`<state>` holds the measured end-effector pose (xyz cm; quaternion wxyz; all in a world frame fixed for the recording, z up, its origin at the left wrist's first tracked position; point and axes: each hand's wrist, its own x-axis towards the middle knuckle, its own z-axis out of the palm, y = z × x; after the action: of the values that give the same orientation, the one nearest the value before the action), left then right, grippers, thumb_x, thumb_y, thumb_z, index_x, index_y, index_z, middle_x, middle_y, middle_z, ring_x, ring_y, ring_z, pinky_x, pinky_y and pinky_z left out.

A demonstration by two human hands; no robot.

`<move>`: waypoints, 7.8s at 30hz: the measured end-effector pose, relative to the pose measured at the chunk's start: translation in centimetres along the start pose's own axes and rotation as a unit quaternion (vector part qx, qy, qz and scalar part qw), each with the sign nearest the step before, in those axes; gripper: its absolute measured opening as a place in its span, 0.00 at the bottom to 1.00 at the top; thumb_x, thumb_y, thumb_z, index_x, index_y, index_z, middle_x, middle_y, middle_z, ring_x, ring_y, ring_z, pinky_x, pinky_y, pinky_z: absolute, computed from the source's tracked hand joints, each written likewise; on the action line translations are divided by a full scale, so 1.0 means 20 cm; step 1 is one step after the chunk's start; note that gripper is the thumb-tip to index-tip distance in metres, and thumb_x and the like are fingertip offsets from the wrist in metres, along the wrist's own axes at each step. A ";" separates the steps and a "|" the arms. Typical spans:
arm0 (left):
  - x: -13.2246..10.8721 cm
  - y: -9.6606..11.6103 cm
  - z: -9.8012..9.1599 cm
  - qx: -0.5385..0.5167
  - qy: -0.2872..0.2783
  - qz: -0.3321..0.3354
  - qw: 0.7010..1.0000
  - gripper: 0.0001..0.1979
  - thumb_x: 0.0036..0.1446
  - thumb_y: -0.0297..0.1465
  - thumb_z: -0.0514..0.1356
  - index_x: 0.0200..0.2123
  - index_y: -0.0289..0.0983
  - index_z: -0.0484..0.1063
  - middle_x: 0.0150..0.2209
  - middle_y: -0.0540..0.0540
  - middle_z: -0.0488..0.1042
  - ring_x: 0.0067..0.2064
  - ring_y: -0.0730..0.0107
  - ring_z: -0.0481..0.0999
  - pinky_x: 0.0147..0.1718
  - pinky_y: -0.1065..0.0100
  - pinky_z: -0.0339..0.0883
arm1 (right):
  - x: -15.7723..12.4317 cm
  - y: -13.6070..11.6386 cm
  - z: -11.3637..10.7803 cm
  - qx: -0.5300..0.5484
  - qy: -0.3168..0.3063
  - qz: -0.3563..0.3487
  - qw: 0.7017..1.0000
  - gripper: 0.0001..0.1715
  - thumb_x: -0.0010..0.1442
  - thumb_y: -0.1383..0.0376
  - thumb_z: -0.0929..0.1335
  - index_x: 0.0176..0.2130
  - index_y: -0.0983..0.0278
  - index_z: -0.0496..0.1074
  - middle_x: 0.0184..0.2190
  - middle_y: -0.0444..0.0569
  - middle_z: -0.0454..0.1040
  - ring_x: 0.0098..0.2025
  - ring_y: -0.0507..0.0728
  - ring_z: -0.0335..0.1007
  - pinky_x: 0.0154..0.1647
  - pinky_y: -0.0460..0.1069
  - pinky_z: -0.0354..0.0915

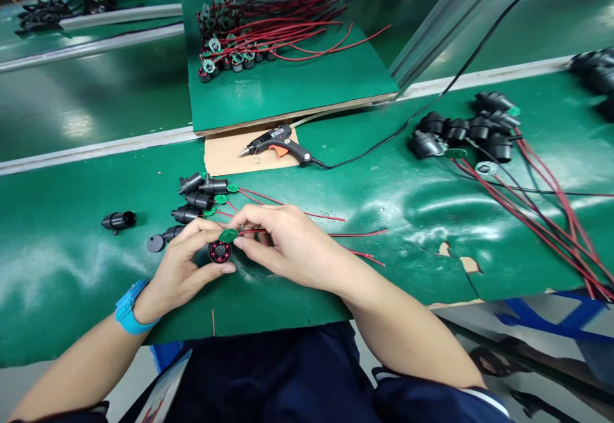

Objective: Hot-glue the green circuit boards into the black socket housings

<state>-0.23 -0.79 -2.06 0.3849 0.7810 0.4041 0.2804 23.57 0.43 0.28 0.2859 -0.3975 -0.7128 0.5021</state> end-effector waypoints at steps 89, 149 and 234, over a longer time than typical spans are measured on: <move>0.00 -0.10 -0.32 -0.188 0.268 -0.147 0.934 0.15 0.63 0.41 0.65 0.48 0.40 0.71 0.44 0.46 0.77 0.32 0.75 0.76 0.32 0.72 0.69 | 1.59 0.07 -0.42 -0.536 0.066 -0.012 0.842 0.18 0.65 0.59 0.66 0.43 0.68 0.80 0.41 0.61 0.80 0.48 0.68 0.70 0.51 0.60 0.56; 0.06 0.07 0.10 -0.011 0.161 0.108 0.981 0.16 0.52 0.34 0.74 0.43 0.39 0.77 0.34 0.47 0.81 0.34 0.70 0.78 0.35 0.69 0.74 | -0.04 0.01 0.16 0.076 0.168 0.034 0.982 0.14 0.60 0.60 0.70 0.26 0.66 0.73 0.19 0.39 0.58 0.22 0.46 0.46 0.22 0.45 0.45; -0.19 0.01 0.01 -0.038 -0.036 -0.032 0.998 0.20 0.58 0.36 0.70 0.53 0.43 0.77 0.47 0.41 0.79 0.47 0.60 0.79 0.50 0.60 0.74 | -0.08 -0.05 0.03 -0.024 -0.057 0.011 0.998 0.10 0.65 0.64 0.67 0.32 0.62 0.75 0.18 0.37 0.60 0.20 0.47 0.52 0.23 0.45 0.52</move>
<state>-1.96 -4.24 -2.43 0.4371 0.7623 0.4040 0.2543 23.66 -1.30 0.99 0.2298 -0.3832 -0.7349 0.5101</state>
